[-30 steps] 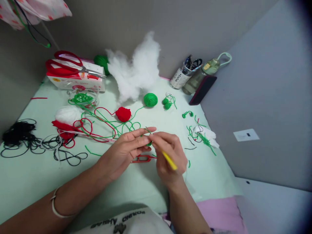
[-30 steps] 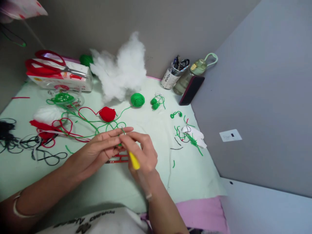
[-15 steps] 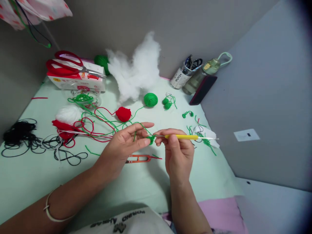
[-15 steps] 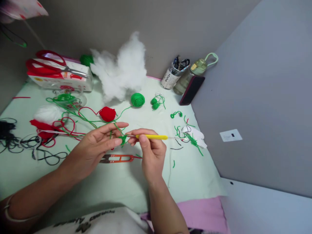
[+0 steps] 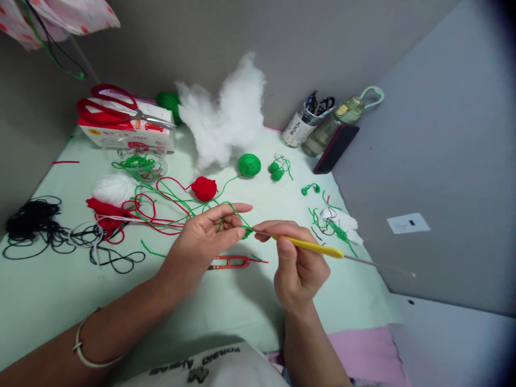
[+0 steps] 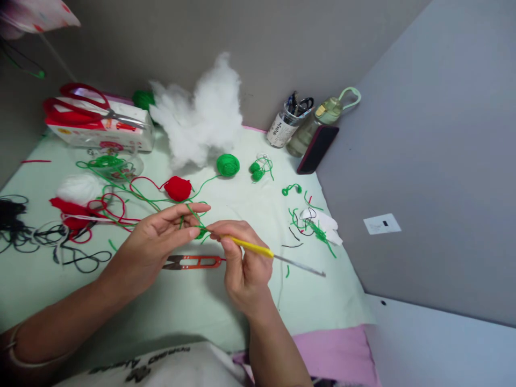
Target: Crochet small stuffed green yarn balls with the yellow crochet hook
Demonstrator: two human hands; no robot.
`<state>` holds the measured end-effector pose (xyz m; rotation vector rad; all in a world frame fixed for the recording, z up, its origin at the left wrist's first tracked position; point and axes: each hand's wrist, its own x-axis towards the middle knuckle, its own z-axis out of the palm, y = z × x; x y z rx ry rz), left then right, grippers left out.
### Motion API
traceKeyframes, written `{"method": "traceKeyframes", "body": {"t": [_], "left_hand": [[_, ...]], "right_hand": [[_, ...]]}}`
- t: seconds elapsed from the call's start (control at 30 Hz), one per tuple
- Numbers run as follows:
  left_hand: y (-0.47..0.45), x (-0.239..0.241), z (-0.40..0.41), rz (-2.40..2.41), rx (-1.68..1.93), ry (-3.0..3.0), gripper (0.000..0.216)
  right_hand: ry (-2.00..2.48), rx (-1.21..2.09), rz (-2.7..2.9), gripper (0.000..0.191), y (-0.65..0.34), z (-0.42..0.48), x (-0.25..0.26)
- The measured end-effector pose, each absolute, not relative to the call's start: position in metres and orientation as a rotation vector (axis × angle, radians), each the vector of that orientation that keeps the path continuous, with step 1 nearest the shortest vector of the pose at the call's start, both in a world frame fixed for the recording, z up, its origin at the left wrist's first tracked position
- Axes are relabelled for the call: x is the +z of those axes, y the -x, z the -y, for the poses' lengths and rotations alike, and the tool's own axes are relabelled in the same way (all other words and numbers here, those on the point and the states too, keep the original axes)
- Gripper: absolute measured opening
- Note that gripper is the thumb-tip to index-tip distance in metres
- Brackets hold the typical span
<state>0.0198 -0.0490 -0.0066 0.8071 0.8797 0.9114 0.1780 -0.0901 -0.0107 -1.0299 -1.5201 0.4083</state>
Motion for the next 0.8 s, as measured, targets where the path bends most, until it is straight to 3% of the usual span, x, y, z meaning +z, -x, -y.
{"method": "traceKeyframes", "body": {"t": [0.2, 0.37, 0.5, 0.6, 0.8], "left_hand": [[-0.022, -0.007, 0.049, -0.783, 0.854, -0.634, 0.05], [-0.019, -0.005, 0.043, -0.732, 0.777, -0.455, 0.032], [-0.019, -0.003, 0.045, -0.736, 0.801, -0.562, 0.04], [-0.021, -0.005, 0.048, -0.746, 0.831, -0.658, 0.044], [-0.023, -0.012, 0.048, -0.721, 0.759, -0.563, 0.042]], "right_hand": [[1.148, -0.064, 1.904, 0.041, -0.177, 0.095, -0.021], [1.079, 0.284, 1.522, 0.029, -0.177, 0.09, -0.016], [1.03, 0.571, 1.303, 0.021, -0.174, 0.082, -0.013], [1.056, 0.537, 1.401, 0.02, -0.17, 0.082, -0.016], [1.131, 0.189, 1.682, 0.038, -0.171, 0.09, -0.02]]}}
